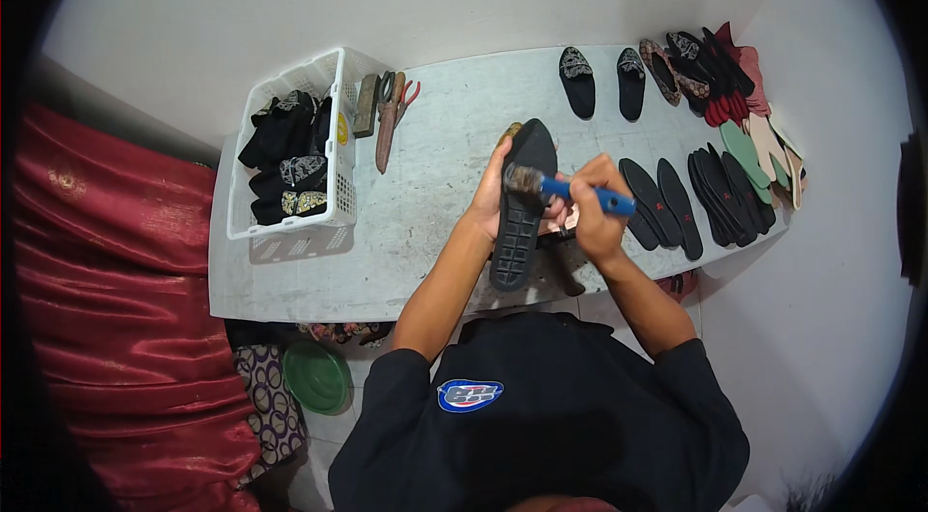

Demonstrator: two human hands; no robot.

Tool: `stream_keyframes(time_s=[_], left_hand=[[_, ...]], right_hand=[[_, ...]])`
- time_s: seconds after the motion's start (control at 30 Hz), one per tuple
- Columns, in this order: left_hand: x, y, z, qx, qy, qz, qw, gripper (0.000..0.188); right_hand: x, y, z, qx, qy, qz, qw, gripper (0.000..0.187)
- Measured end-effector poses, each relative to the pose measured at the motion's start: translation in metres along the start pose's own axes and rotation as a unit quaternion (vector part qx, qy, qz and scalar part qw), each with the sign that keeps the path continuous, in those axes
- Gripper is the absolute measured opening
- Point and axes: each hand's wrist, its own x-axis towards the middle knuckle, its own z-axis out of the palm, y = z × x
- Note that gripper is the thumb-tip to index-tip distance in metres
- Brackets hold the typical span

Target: The person applies adhesive to a shoe sole using a brush, attaches the sole to the shoe upper, and hammers the sole to secure the bond.

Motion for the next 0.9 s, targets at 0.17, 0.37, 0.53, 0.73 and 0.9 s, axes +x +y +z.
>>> stream_keyframes(time_s=[0.17,0.37,0.53,0.73,0.9], left_hand=[[0.002,0.005,0.003,0.004,0.158,0.087,0.984,0.073],[0.008,0.016,-0.01,0.03,0.013,0.026,0.999,0.067],[0.007,0.023,-0.012,0.002,0.089,0.085,0.992,0.073],[0.008,0.032,-0.024,0.001,0.087,0.099,0.991,0.073],[0.021,0.042,-0.031,-0.003,0.079,0.079,0.994,0.072]], right_hand=[[-0.023,-0.006,-0.009,-0.057,-0.153,-0.062,0.985,0.01],[0.009,-0.005,0.007,0.04,0.02,0.024,0.999,0.01],[-0.023,-0.002,0.009,-0.036,-0.067,-0.053,0.996,0.011],[-0.012,-0.001,0.002,0.018,-0.096,-0.012,0.995,0.012],[0.003,0.007,0.016,0.028,-0.003,-0.017,0.999,0.01]])
